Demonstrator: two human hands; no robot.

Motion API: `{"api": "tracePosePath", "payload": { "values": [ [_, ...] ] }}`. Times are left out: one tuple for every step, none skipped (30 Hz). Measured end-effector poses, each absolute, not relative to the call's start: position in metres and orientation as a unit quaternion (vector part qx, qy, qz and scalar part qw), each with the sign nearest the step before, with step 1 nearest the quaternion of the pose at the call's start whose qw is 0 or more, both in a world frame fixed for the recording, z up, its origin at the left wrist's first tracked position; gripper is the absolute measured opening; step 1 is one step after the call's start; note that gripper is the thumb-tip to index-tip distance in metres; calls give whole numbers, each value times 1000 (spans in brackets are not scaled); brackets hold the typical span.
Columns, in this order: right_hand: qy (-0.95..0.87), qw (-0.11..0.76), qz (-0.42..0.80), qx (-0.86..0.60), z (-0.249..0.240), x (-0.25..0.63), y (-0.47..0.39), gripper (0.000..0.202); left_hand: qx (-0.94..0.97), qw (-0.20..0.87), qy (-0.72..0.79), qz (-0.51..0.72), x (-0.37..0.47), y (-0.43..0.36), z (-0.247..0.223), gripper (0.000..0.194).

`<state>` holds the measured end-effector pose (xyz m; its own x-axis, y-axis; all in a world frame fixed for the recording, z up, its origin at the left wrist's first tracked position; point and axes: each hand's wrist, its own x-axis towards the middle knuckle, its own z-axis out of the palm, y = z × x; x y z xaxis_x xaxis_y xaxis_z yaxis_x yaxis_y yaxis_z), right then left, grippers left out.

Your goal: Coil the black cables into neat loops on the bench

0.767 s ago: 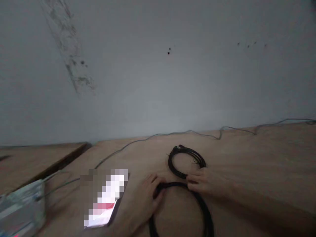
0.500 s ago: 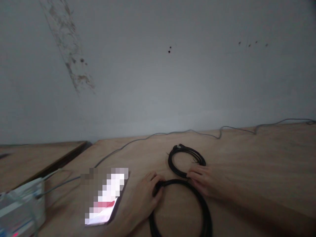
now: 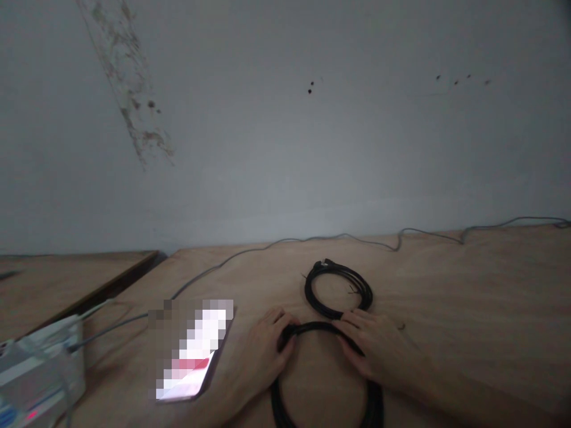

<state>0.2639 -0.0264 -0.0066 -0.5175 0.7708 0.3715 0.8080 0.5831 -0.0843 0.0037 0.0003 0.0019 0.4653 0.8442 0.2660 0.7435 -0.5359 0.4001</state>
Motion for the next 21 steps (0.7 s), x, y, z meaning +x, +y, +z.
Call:
{"api": "tracePosePath", "payload": {
  "values": [
    [-868, 188, -48, -456, -7, 263, -26, 30, 848, 114, 468, 220, 4, 0, 2, 21],
    [-867, 191, -46, -457, -8, 262, -25, 29, 849, 114, 467, 221, 4, 0, 2, 21],
    [-867, 198, -44, -456, -9, 263, -24, 28, 849, 113, 467, 222, 4, 0, 1, 21],
    [-866, 207, -42, -453, -11, 263, -22, 28, 848, 113, 467, 222, 4, 0, 1, 21],
    [-867, 217, -39, -446, -14, 264, -20, 28, 847, 113, 469, 222, 4, 0, 0, 22],
    [-869, 227, -35, -439, -16, 265, -18, 28, 846, 113, 472, 222, 4, 0, 0, 22],
    [-870, 236, -30, -433, -18, 266, -17, 28, 844, 115, 474, 222, 4, 0, 0, 23],
    [-870, 244, -24, -427, -20, 266, -16, 28, 843, 117, 476, 223, 4, 0, 0, 23],
    [-870, 251, -18, -423, -21, 267, -15, 28, 842, 118, 477, 224, 3, 0, 0, 23],
    [-871, 255, -10, -420, -22, 267, -15, 28, 842, 120, 476, 224, 3, 0, 1, 23],
    [-872, 258, -1, -416, -22, 267, -15, 29, 841, 120, 477, 226, 3, 0, 1, 23],
    [-873, 258, 9, -415, -22, 268, -15, 30, 841, 118, 477, 227, 2, 0, 2, 22],
    [-871, 257, 17, -418, -20, 268, -16, 31, 840, 116, 479, 229, 2, 0, 4, 21],
    [-868, 255, 23, -425, -19, 269, -18, 33, 838, 113, 483, 229, 2, -1, 5, 19],
    [-863, 250, 27, -438, -17, 270, -19, 33, 837, 111, 486, 226, 3, -1, 7, 17],
    [-855, 244, 31, -456, -14, 272, -20, 30, 835, 111, 492, 220, 3, -2, 10, 14],
    [-847, 235, 34, -476, -12, 273, -22, 26, 833, 111, 499, 212, 4, -3, 12, 12],
    [-838, 225, 35, -495, -10, 275, -23, 20, 830, 108, 506, 208, 4, -4, 14, 11],
    [-831, 213, 36, -512, -8, 277, -23, 16, 826, 103, 514, 205, 5, -4, 16, 11],
    [-825, 204, 39, -526, -6, 279, -24, 16, 821, 100, 524, 204, 5, -5, 17, 11],
    [-819, 199, 43, -537, -6, 281, -25, 19, 815, 97, 534, 203, 5, -5, 18, 12]
  ]
}}
